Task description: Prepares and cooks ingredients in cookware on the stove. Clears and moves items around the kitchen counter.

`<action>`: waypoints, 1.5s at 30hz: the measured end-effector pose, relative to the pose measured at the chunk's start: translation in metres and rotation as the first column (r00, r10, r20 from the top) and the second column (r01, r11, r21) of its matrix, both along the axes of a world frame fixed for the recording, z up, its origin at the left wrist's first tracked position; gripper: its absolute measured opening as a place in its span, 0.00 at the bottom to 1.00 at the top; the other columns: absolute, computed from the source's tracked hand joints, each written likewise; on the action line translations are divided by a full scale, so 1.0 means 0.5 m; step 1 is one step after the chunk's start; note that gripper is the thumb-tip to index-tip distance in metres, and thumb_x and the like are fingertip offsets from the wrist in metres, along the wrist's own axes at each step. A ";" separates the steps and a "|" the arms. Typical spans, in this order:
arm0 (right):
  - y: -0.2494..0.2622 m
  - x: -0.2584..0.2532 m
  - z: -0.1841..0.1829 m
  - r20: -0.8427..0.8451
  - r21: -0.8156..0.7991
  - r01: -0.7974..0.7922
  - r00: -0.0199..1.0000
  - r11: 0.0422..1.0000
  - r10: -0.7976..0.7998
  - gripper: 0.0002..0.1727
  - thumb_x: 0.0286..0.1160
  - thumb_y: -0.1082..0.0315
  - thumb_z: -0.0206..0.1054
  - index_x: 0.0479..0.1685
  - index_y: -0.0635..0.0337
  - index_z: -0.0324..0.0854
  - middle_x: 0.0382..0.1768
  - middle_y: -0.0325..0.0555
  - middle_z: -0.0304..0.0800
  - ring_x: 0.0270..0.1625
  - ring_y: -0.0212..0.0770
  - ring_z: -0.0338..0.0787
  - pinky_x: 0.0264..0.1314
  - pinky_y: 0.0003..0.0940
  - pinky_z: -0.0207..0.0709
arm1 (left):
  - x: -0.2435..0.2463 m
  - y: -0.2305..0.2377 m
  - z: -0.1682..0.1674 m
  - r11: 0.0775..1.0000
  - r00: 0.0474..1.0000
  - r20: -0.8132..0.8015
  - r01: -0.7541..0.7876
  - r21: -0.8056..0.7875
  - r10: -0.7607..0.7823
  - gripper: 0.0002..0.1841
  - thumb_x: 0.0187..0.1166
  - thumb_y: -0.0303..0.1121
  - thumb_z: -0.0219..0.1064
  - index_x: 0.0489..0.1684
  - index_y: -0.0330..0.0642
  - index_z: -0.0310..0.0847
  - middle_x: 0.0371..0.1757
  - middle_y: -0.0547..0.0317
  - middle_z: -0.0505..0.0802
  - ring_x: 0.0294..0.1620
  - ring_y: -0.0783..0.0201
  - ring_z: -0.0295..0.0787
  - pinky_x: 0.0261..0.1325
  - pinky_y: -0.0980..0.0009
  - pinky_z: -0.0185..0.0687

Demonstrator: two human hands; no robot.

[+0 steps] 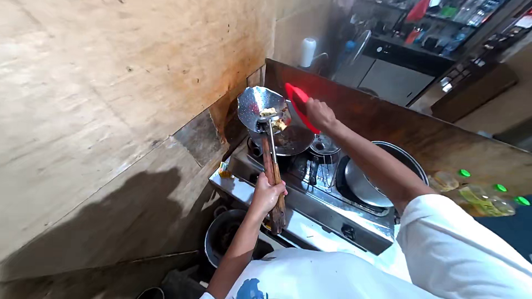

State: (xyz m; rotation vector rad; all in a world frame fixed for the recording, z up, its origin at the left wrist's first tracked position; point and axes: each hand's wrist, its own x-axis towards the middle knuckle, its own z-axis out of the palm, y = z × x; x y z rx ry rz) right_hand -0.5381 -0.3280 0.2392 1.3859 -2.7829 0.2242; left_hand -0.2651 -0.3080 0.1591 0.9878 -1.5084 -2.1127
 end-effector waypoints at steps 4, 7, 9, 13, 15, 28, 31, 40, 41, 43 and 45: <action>-0.025 0.001 -0.013 -0.034 0.079 -0.046 0.998 0.996 0.049 0.16 0.87 0.75 0.54 0.67 0.75 0.70 0.63 0.75 0.80 0.60 0.74 0.88 0.54 0.66 0.82 | -0.006 -0.010 -0.010 1.000 1.000 0.025 0.006 0.007 -0.006 0.25 0.69 0.12 0.65 0.64 0.30 0.62 0.36 0.53 0.87 0.27 0.67 0.88 0.34 0.73 0.88; -0.039 0.004 -0.022 -0.053 0.120 -0.108 0.992 0.987 0.115 0.16 0.87 0.75 0.53 0.68 0.72 0.70 0.61 0.74 0.81 0.58 0.74 0.88 0.53 0.67 0.83 | -0.001 -0.018 -0.013 1.000 1.000 0.019 -0.001 0.027 0.001 0.23 0.67 0.11 0.65 0.61 0.29 0.65 0.34 0.53 0.87 0.24 0.67 0.88 0.32 0.74 0.88; -0.046 0.000 -0.031 -0.057 0.176 -0.133 0.988 0.975 0.145 0.17 0.87 0.75 0.54 0.70 0.72 0.70 0.63 0.74 0.80 0.59 0.74 0.88 0.53 0.67 0.83 | -0.003 -0.013 -0.017 0.999 1.000 0.024 0.001 0.046 -0.002 0.24 0.68 0.11 0.65 0.63 0.29 0.63 0.35 0.53 0.87 0.25 0.67 0.88 0.32 0.74 0.87; -0.063 -0.007 -0.056 -0.095 0.208 -0.209 0.968 0.956 0.232 0.17 0.86 0.76 0.54 0.70 0.71 0.71 0.61 0.75 0.79 0.57 0.74 0.88 0.50 0.68 0.83 | 0.001 -0.016 -0.024 0.998 0.999 0.054 -0.004 0.061 0.001 0.23 0.68 0.11 0.65 0.61 0.29 0.63 0.34 0.52 0.87 0.24 0.67 0.88 0.32 0.74 0.88; -0.062 -0.007 -0.059 -0.091 0.235 -0.216 0.966 0.948 0.243 0.16 0.86 0.77 0.55 0.69 0.70 0.71 0.62 0.74 0.80 0.57 0.75 0.88 0.49 0.69 0.83 | 0.004 -0.015 -0.027 0.996 0.998 0.068 -0.005 0.086 -0.001 0.22 0.69 0.11 0.65 0.60 0.29 0.63 0.34 0.53 0.87 0.24 0.68 0.87 0.32 0.74 0.88; -0.061 -0.024 -0.047 -0.027 0.003 -0.080 0.996 0.997 0.080 0.18 0.88 0.74 0.51 0.71 0.70 0.70 0.61 0.74 0.82 0.58 0.77 0.88 0.53 0.71 0.80 | 0.024 -0.022 -0.022 0.997 0.999 0.039 0.012 0.081 -0.015 0.25 0.69 0.12 0.65 0.64 0.30 0.61 0.35 0.54 0.86 0.26 0.68 0.88 0.33 0.74 0.88; -0.051 -0.053 -0.035 0.055 -0.150 0.095 0.995 0.984 -0.087 0.20 0.82 0.74 0.58 0.71 0.68 0.69 0.57 0.73 0.86 0.58 0.75 0.88 0.54 0.73 0.80 | 0.039 -0.025 -0.006 0.998 1.000 -0.013 0.011 0.056 -0.010 0.25 0.67 0.11 0.64 0.63 0.31 0.62 0.34 0.56 0.87 0.25 0.68 0.88 0.33 0.75 0.89; -0.021 -0.081 0.016 0.161 -0.069 0.050 0.986 0.996 -0.038 0.24 0.82 0.73 0.59 0.75 0.68 0.63 0.53 0.73 0.87 0.58 0.74 0.89 0.58 0.71 0.78 | 0.051 -0.033 0.077 0.994 0.985 -0.132 0.113 0.012 -0.111 0.21 0.68 0.13 0.63 0.59 0.31 0.66 0.33 0.57 0.88 0.26 0.69 0.88 0.34 0.76 0.88; -0.024 -0.081 0.025 0.156 -0.046 0.020 0.988 0.999 -0.013 0.24 0.83 0.72 0.58 0.76 0.69 0.62 0.53 0.73 0.87 0.58 0.74 0.89 0.58 0.71 0.78 | 0.049 -0.031 0.082 0.992 0.983 -0.134 0.126 0.025 -0.122 0.20 0.68 0.13 0.63 0.59 0.31 0.66 0.33 0.57 0.88 0.26 0.69 0.88 0.35 0.76 0.88; -0.031 -0.075 0.049 0.146 0.019 -0.028 0.989 0.999 0.025 0.25 0.85 0.71 0.56 0.78 0.69 0.58 0.53 0.74 0.86 0.58 0.74 0.89 0.59 0.71 0.77 | 0.045 -0.025 0.088 0.988 0.981 -0.139 0.141 0.055 -0.133 0.19 0.69 0.12 0.62 0.58 0.32 0.66 0.34 0.57 0.88 0.26 0.69 0.88 0.34 0.76 0.88; -0.037 -0.072 0.070 0.137 0.074 -0.055 0.990 0.996 0.044 0.25 0.86 0.70 0.55 0.78 0.69 0.58 0.53 0.74 0.86 0.58 0.75 0.88 0.58 0.72 0.77 | 0.045 -0.020 0.088 0.988 0.980 -0.155 0.138 0.071 -0.126 0.19 0.69 0.12 0.61 0.57 0.32 0.66 0.33 0.57 0.87 0.25 0.69 0.87 0.33 0.76 0.88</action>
